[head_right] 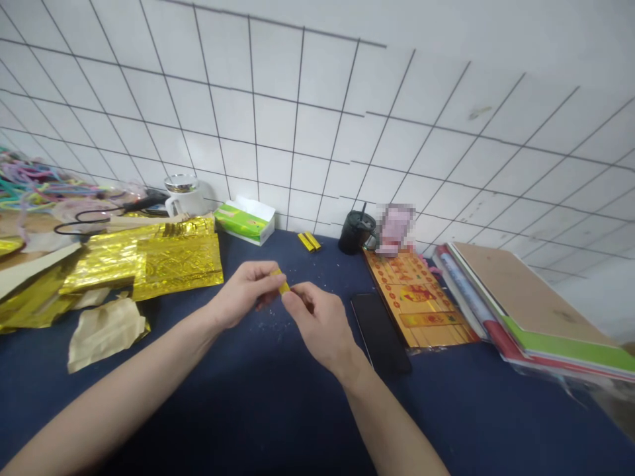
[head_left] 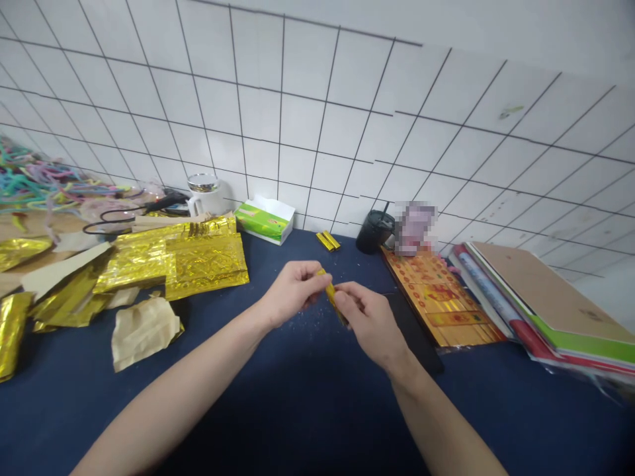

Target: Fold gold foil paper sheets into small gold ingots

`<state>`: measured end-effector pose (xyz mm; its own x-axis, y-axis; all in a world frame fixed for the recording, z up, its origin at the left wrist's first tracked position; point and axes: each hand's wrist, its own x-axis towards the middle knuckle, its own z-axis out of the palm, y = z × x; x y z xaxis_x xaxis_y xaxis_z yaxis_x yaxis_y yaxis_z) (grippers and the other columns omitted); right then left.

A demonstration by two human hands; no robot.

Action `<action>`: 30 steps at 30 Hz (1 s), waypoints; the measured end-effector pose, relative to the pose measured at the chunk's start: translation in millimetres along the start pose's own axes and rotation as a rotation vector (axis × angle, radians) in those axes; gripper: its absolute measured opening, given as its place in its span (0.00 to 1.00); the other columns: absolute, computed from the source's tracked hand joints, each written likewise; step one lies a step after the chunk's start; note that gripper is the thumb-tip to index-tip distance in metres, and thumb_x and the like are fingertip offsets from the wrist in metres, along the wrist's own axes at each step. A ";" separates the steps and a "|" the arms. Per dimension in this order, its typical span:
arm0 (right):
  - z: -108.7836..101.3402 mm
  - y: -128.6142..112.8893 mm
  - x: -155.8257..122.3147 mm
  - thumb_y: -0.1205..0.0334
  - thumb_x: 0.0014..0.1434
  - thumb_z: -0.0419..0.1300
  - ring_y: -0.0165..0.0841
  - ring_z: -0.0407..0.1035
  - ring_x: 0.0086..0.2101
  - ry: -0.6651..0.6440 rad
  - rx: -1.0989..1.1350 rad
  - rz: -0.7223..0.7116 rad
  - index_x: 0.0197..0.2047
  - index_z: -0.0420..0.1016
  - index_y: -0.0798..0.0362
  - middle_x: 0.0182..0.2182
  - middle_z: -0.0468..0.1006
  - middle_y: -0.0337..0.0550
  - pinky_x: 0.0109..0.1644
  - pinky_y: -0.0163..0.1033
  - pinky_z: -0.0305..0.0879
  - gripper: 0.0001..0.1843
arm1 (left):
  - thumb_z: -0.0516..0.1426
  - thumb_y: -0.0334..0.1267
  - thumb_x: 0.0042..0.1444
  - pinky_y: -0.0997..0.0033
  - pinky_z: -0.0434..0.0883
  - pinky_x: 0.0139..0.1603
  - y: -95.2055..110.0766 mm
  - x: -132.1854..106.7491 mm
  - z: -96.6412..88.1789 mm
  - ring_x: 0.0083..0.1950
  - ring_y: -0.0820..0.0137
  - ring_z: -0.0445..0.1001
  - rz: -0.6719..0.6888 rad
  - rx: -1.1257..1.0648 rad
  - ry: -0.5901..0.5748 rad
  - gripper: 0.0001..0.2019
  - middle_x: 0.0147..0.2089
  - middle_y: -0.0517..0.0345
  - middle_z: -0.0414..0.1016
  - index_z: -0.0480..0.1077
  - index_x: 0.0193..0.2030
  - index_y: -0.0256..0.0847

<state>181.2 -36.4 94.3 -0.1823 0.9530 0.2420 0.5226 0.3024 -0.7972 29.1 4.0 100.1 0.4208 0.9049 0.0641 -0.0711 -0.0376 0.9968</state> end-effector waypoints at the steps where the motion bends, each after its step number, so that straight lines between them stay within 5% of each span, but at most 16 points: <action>1: -0.3 -0.7 0.7 0.48 0.60 0.49 0.25 0.59 0.18 -0.063 0.112 0.057 0.30 0.70 0.54 0.17 0.65 0.34 0.21 0.31 0.55 0.20 | 0.56 0.44 0.50 0.81 0.51 0.15 -0.6 -0.6 1.0 0.15 0.82 0.54 -0.006 0.010 -0.045 0.16 0.14 0.68 0.56 0.58 0.19 0.38; 11: 5.9 3.0 2.2 0.47 0.58 0.51 0.22 0.57 0.14 -0.178 0.447 0.151 0.25 0.66 0.54 0.14 0.65 0.32 0.18 0.29 0.53 0.20 | 0.50 0.49 0.56 0.79 0.51 0.18 -1.3 -3.0 2.3 0.17 0.81 0.53 0.061 0.127 -0.141 0.20 0.16 0.66 0.57 0.59 0.18 0.38; 18: 17.8 2.8 -3.0 0.48 0.60 0.49 0.22 0.53 0.12 -0.256 0.518 0.213 0.23 0.63 0.54 0.11 0.62 0.31 0.16 0.29 0.50 0.21 | 0.52 0.44 0.53 0.78 0.49 0.18 -3.3 1.2 -6.0 0.16 0.81 0.49 0.192 0.132 0.207 0.21 0.13 0.67 0.52 0.54 0.14 0.38; 30: 20.2 -4.3 -7.3 0.47 0.61 0.45 0.24 0.49 0.16 -0.098 0.232 0.100 0.21 0.59 0.52 0.14 0.54 0.30 0.19 0.32 0.47 0.22 | 0.53 0.45 0.54 0.78 0.51 0.18 -3.7 3.5 -14.5 0.17 0.80 0.52 0.227 0.114 0.227 0.21 0.14 0.66 0.55 0.55 0.15 0.38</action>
<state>163.5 -45.0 84.8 -0.2254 0.9680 0.1100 0.3396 0.1839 -0.9224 17.7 13.4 95.9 0.1933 0.9387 0.2856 -0.0327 -0.2847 0.9580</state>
